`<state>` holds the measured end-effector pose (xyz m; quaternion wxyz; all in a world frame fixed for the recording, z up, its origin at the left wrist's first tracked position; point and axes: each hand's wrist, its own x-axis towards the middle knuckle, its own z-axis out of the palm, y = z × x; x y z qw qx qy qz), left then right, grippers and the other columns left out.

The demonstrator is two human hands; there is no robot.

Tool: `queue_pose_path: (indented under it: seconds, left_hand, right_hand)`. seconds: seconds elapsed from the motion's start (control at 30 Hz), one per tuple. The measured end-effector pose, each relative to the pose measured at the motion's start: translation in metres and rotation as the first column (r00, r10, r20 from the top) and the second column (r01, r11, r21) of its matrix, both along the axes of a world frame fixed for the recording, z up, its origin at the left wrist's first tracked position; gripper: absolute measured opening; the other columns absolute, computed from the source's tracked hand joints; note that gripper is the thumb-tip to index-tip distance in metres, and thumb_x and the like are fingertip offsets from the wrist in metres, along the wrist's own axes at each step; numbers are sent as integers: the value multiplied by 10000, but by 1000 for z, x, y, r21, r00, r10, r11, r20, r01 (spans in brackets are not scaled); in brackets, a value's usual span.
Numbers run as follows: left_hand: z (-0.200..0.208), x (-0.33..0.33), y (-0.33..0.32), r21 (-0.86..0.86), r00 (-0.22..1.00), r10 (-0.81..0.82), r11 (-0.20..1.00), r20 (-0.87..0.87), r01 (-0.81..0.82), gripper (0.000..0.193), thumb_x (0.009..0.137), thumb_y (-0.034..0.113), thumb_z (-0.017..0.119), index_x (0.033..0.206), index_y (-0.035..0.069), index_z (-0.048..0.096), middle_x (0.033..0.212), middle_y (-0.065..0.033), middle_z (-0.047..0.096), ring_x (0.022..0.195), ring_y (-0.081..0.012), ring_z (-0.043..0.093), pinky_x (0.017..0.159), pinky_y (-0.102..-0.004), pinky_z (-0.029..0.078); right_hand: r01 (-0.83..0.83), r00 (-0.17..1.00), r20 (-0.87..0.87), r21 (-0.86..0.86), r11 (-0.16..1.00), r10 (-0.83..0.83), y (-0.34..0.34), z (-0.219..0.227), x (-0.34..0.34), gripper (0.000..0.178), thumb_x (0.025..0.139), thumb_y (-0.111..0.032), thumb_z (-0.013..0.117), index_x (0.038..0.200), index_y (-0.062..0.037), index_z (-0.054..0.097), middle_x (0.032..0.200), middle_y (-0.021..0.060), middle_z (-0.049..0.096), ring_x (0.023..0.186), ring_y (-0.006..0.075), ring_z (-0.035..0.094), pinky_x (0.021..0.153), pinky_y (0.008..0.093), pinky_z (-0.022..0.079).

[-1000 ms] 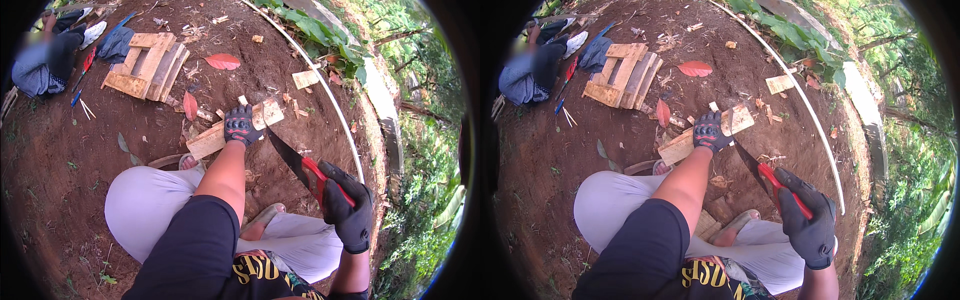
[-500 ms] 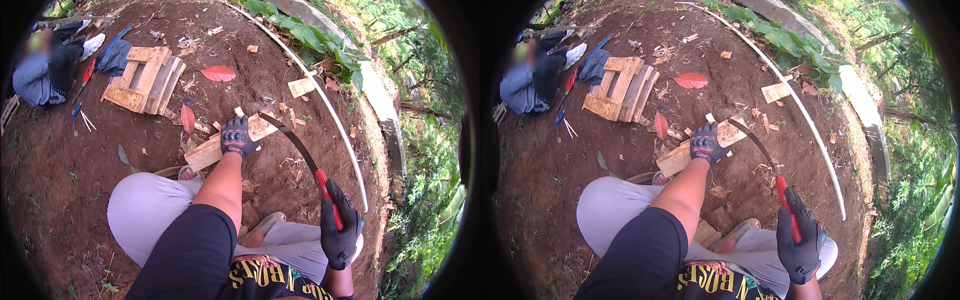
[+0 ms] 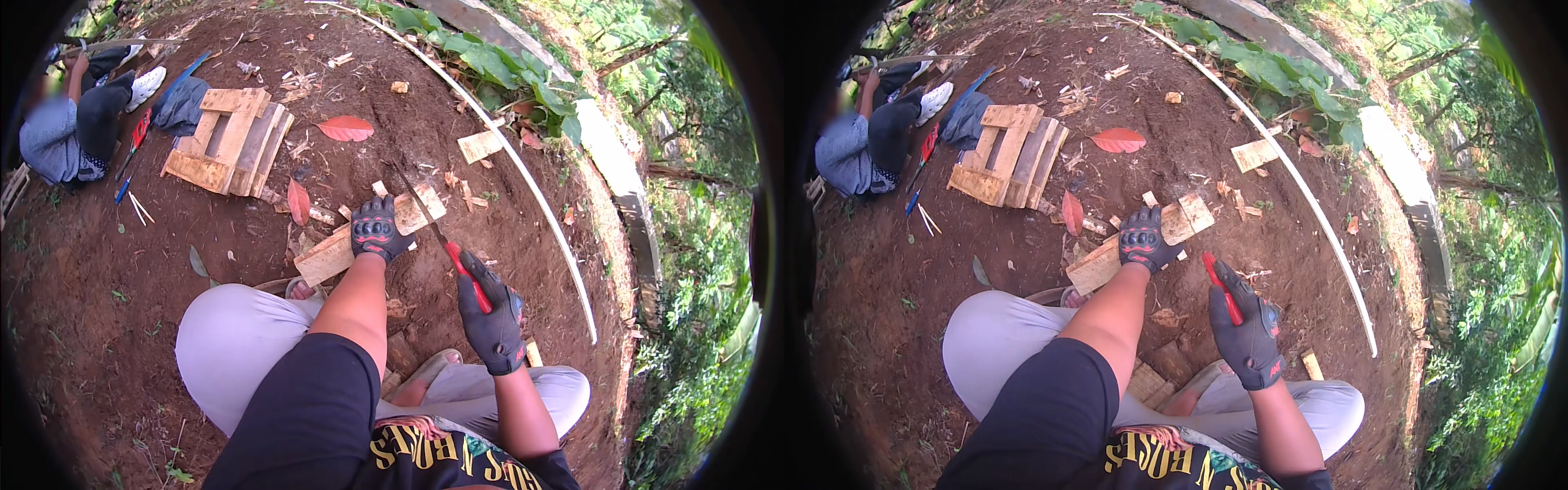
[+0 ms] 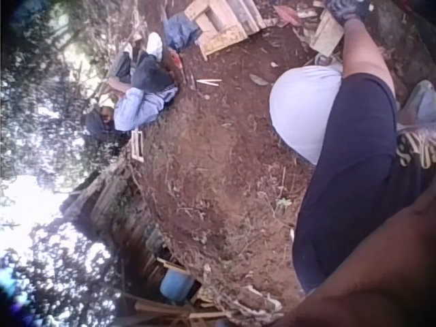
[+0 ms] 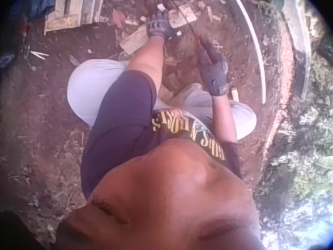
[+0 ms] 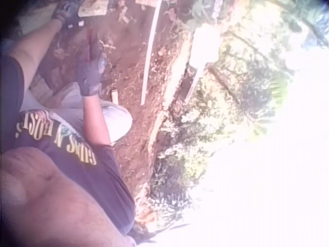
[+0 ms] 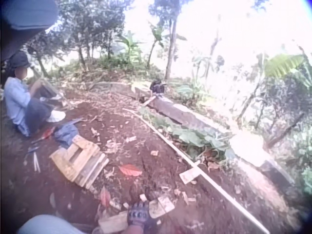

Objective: The person sits on the ground and uses a hand saw to cut a small piece of wood. They hold the wood with one hand and saw with the other, occasionally adjusting the wood's position. Another person is visible in the background also working with wood.

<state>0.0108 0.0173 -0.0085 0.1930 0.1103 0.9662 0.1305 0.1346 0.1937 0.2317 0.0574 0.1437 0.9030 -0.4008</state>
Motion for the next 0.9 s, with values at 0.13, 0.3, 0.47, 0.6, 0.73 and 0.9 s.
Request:
queue_pose_path:
  seconds: [0.13, 0.3, 0.47, 0.6, 0.73, 0.9]
  left_hand:
    - [0, 2, -8, -3, 999, 15, 1000, 38, -15, 1007, 779, 624, 879, 1573, 73, 595, 1434, -151, 667, 1367, -335, 635, 1166, -519, 477]
    - [6, -1, -9, 16, 999, 14, 1000, 52, -15, 1013, 777, 636, 869, 1566, 61, 599, 1440, -161, 659, 1357, -350, 636, 1170, -518, 471]
    - [7, -2, -3, 43, 999, 28, 999, 27, -29, 1006, 767, 607, 886, 1570, 74, 596, 1433, -159, 659, 1353, -351, 641, 1174, -524, 476]
    - [2, -2, -11, 30, 998, 23, 999, 56, -25, 1007, 774, 609, 886, 1571, 70, 591, 1434, -157, 658, 1360, -342, 638, 1181, -521, 471]
    - [8, 0, -4, -7, 999, 18, 1000, 50, -18, 1042, 762, 628, 909, 1587, 85, 578, 1469, -150, 639, 1362, -332, 633, 1164, -521, 473]
    - [24, -10, 3, -9, 987, 24, 1000, 158, -23, 1060, 764, 634, 898, 1605, 84, 562, 1463, -156, 649, 1387, -335, 632, 1189, -522, 473]
  right_hand:
    - [1, 991, 137, 37, 999, -6, 2, 44, -1, 383, 1095, -173, 701, 1455, -51, 741, 1294, 242, 806, 1175, 390, 808, 993, 438, 627]
    - [19, 986, 163, 42, 999, -26, 1, 104, 9, 384, 1101, -203, 687, 1455, -67, 748, 1294, 253, 801, 1184, 392, 804, 1002, 449, 620]
    - [6, 992, 129, 6, 1000, -7, 7, 4, -43, 384, 1092, -174, 697, 1459, -70, 748, 1303, 265, 795, 1217, 398, 795, 1009, 461, 618]
    - [-29, 994, 108, 49, 998, 24, 0, 48, -8, 381, 1093, -192, 702, 1446, -56, 754, 1297, 264, 799, 1199, 385, 802, 1006, 449, 616]
    - [15, 990, 138, 67, 998, -24, 14, 86, 7, 371, 1093, -200, 705, 1424, -44, 766, 1279, 263, 806, 1182, 373, 809, 1007, 434, 614]
    - [61, 995, 77, 31, 998, -63, 43, 22, -23, 384, 1093, -231, 711, 1426, -49, 767, 1265, 247, 816, 1159, 359, 818, 1002, 425, 613]
